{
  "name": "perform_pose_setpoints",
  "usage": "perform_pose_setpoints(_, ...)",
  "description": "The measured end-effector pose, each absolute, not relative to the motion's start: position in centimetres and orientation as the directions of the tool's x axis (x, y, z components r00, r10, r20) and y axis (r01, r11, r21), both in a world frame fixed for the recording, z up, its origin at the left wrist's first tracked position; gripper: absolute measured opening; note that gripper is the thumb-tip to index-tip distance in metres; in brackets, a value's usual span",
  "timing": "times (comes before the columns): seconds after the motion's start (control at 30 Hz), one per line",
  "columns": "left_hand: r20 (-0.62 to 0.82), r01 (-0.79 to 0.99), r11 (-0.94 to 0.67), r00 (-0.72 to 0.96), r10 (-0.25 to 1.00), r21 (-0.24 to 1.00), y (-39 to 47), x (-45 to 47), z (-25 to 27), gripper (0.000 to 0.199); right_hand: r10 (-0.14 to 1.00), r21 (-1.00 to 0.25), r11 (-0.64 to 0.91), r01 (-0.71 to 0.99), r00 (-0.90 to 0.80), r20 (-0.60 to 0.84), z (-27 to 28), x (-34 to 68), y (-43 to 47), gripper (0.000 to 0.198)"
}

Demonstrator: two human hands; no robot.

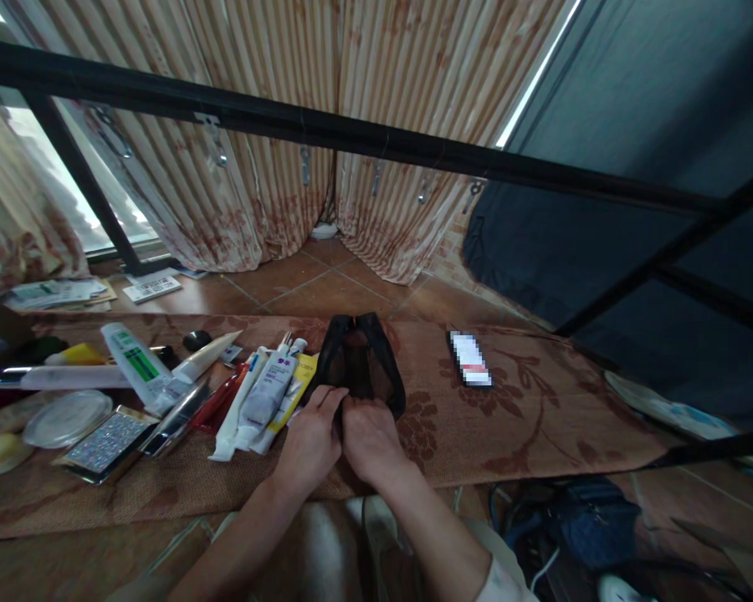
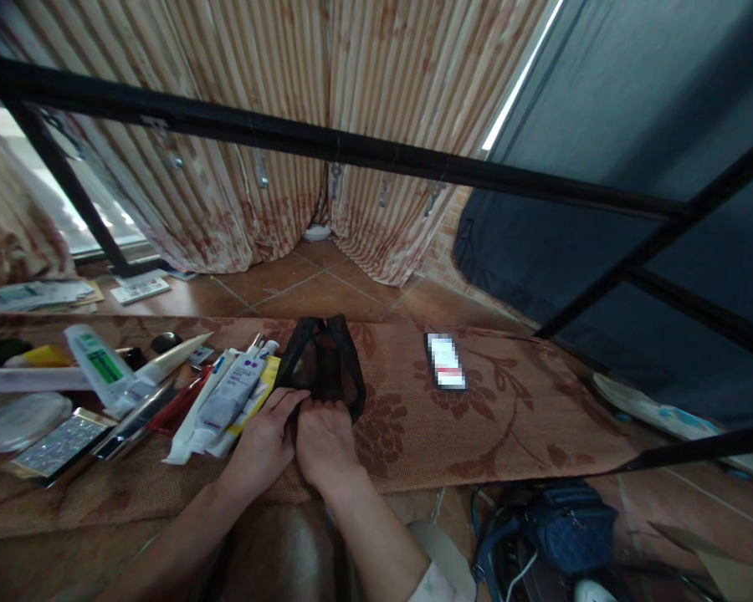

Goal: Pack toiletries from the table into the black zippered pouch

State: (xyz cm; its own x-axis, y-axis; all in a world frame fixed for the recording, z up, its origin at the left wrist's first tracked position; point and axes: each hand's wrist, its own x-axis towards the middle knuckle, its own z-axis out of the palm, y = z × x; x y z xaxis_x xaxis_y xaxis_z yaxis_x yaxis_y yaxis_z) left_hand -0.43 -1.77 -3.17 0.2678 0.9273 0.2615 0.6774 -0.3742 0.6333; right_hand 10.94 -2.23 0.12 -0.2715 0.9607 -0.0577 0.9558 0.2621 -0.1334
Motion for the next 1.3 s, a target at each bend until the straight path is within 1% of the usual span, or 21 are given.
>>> perform_pose_setpoints(0.43,0.261,0.670,-0.369,0.261,0.929,0.644,-1.84,-0.31,-3.05,0.052,0.961,-0.134,0.256,0.957,-0.267,-0.075,-0.04,11.04,-2.21,0.032)
perform_pose_setpoints(0.8,0.262,0.668,-0.374,0.267,0.927,0.644,-1.81,-0.31,-3.16,0.054,0.961,-0.161,0.257,0.953,-0.270,-0.066,0.04,11.05,-2.24,0.032)
perform_pose_setpoints(1.1,0.252,0.667,-0.364,0.263,0.931,0.650,-1.79,-0.26,-2.97,0.052,0.957,-0.132,0.264,0.955,-0.276,-0.084,0.07,10.99,-2.16,0.034)
perform_pose_setpoints(1.3,0.259,0.663,-0.372,0.267,0.928,0.650,-1.86,-0.28,-2.96,0.054,0.956,-0.135,0.258,0.957,-0.273,-0.108,0.37,10.99,-2.24,0.033)
